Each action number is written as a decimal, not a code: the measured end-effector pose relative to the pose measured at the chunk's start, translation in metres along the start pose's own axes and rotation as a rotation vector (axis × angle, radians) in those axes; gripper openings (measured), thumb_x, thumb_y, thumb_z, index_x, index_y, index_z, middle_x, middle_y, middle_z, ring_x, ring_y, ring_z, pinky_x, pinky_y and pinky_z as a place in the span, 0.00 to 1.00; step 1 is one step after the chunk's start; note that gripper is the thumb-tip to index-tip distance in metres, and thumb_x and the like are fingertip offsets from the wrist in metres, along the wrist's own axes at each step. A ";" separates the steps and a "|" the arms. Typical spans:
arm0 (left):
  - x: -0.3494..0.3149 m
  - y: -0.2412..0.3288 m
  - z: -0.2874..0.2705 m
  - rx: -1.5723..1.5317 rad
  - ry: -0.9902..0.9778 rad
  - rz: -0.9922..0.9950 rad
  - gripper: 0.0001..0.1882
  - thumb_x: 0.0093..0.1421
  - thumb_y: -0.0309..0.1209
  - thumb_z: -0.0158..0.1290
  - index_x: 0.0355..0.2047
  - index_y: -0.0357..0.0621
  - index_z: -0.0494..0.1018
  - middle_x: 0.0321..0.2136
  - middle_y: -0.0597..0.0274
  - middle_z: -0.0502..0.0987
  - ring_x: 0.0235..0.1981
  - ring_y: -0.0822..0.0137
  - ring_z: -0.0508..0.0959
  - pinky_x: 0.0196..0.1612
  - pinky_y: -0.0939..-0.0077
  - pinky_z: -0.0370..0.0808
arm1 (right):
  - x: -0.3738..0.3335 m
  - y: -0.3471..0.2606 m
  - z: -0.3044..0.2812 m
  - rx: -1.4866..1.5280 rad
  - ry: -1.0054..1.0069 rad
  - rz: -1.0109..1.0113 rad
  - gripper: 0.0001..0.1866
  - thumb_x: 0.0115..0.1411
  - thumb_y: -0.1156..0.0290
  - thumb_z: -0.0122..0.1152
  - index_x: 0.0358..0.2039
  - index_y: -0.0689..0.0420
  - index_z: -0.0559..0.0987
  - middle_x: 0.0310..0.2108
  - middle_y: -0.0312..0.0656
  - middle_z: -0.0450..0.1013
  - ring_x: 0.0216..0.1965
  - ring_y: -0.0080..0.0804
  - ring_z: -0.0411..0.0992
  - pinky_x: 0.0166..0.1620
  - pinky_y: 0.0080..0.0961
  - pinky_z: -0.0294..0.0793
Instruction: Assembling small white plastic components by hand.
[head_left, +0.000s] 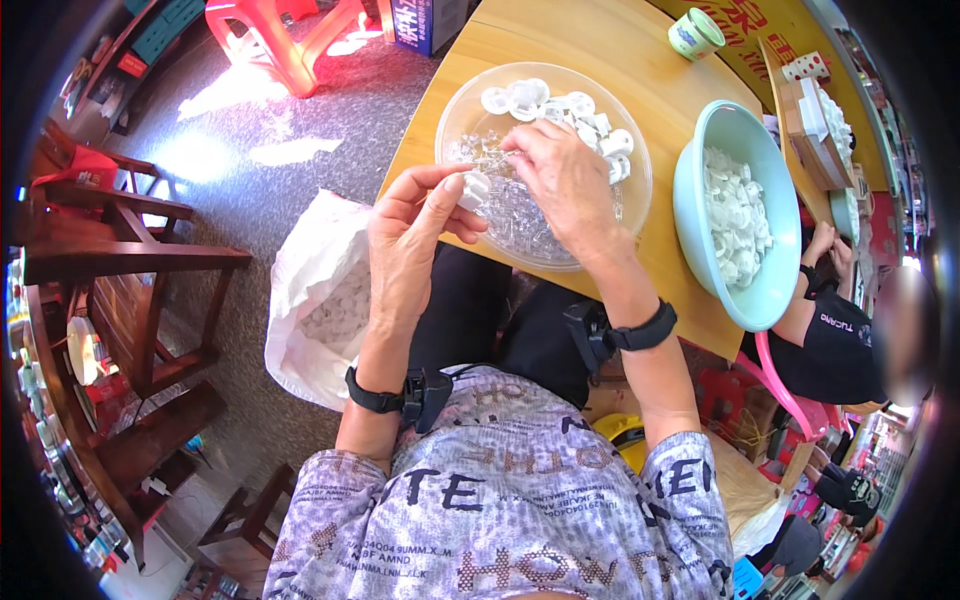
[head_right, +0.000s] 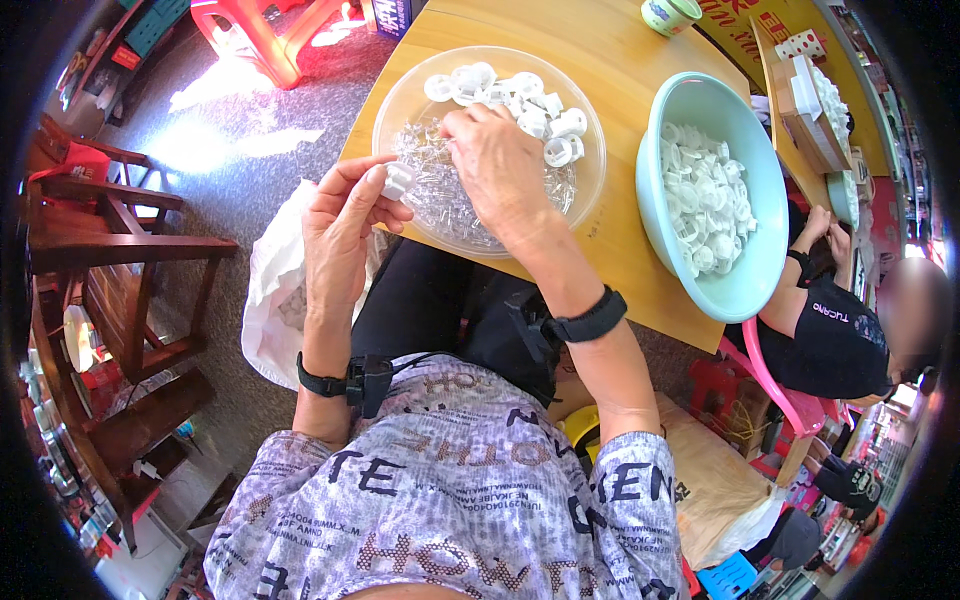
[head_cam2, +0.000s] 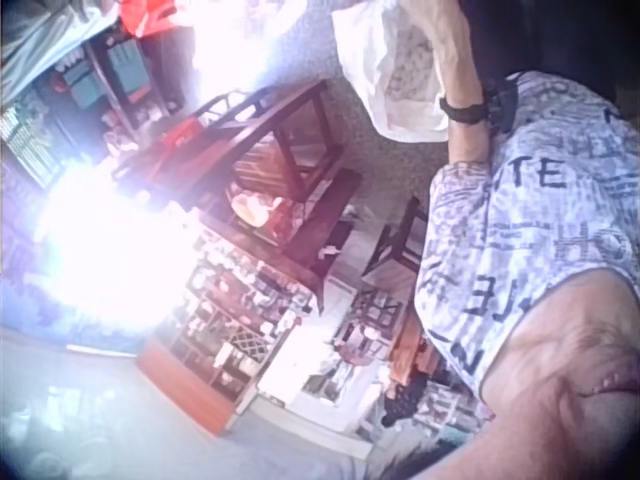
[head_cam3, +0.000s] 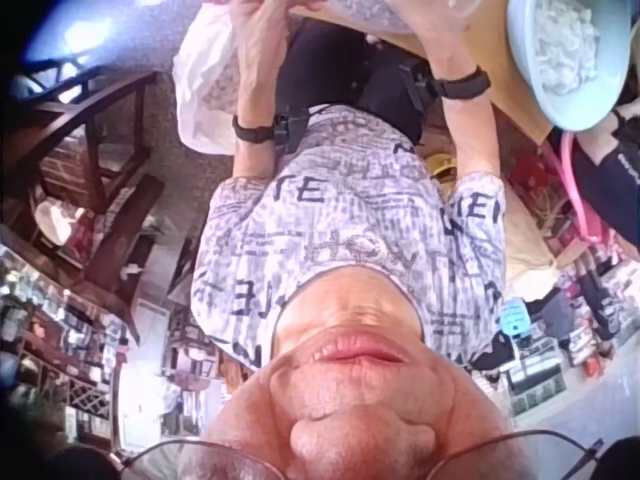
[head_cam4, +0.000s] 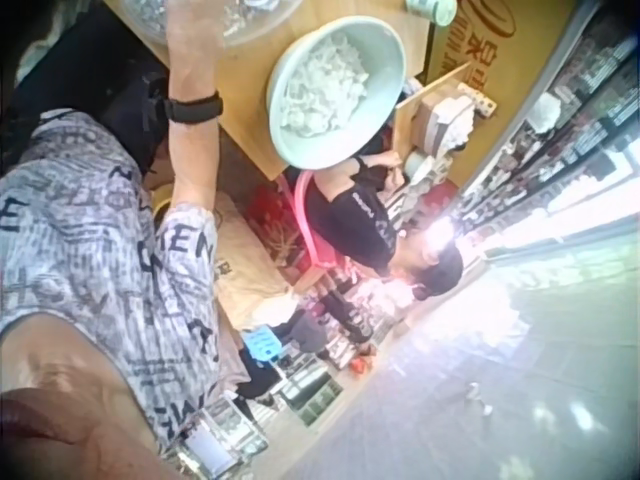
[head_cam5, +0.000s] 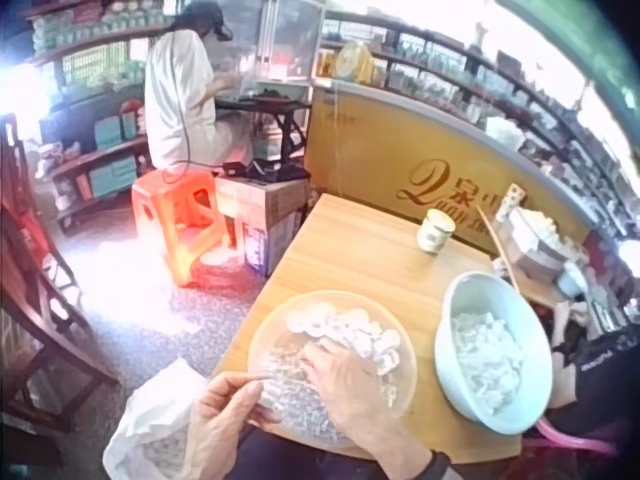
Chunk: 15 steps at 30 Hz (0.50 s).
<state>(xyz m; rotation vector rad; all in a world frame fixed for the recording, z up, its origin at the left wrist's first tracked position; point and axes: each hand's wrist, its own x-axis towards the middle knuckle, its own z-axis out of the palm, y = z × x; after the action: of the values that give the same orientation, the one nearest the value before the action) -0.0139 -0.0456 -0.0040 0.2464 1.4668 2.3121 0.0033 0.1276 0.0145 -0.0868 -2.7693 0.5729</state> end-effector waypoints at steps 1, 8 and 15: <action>0.000 0.000 0.000 0.002 -0.003 0.000 0.12 0.65 0.31 0.48 0.43 0.36 0.73 0.29 0.61 0.78 0.25 0.76 0.78 0.28 0.87 0.73 | 0.001 0.002 0.006 -0.059 -0.023 -0.016 0.03 0.54 0.72 0.59 0.29 0.55 0.76 0.31 0.39 0.73 0.39 0.38 0.71 0.41 0.33 0.71; -0.003 0.000 -0.001 -0.033 -0.003 -0.006 0.12 0.65 0.30 0.49 0.45 0.35 0.72 0.29 0.59 0.78 0.27 0.75 0.78 0.30 0.85 0.74 | 0.003 0.008 0.007 -0.146 -0.061 -0.062 0.03 0.53 0.71 0.60 0.27 0.54 0.75 0.30 0.36 0.73 0.38 0.35 0.71 0.40 0.31 0.72; -0.004 0.001 -0.003 -0.007 -0.055 0.001 0.15 0.65 0.30 0.49 0.49 0.34 0.70 0.34 0.57 0.77 0.31 0.72 0.79 0.36 0.82 0.76 | -0.013 0.009 -0.019 0.225 -0.055 0.077 0.00 0.54 0.76 0.58 0.28 0.57 0.76 0.28 0.38 0.76 0.30 0.32 0.75 0.34 0.26 0.75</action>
<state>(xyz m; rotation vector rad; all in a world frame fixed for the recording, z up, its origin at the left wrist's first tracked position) -0.0114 -0.0496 -0.0044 0.3067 1.4321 2.2924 0.0215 0.1412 0.0239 -0.1286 -2.7424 0.9158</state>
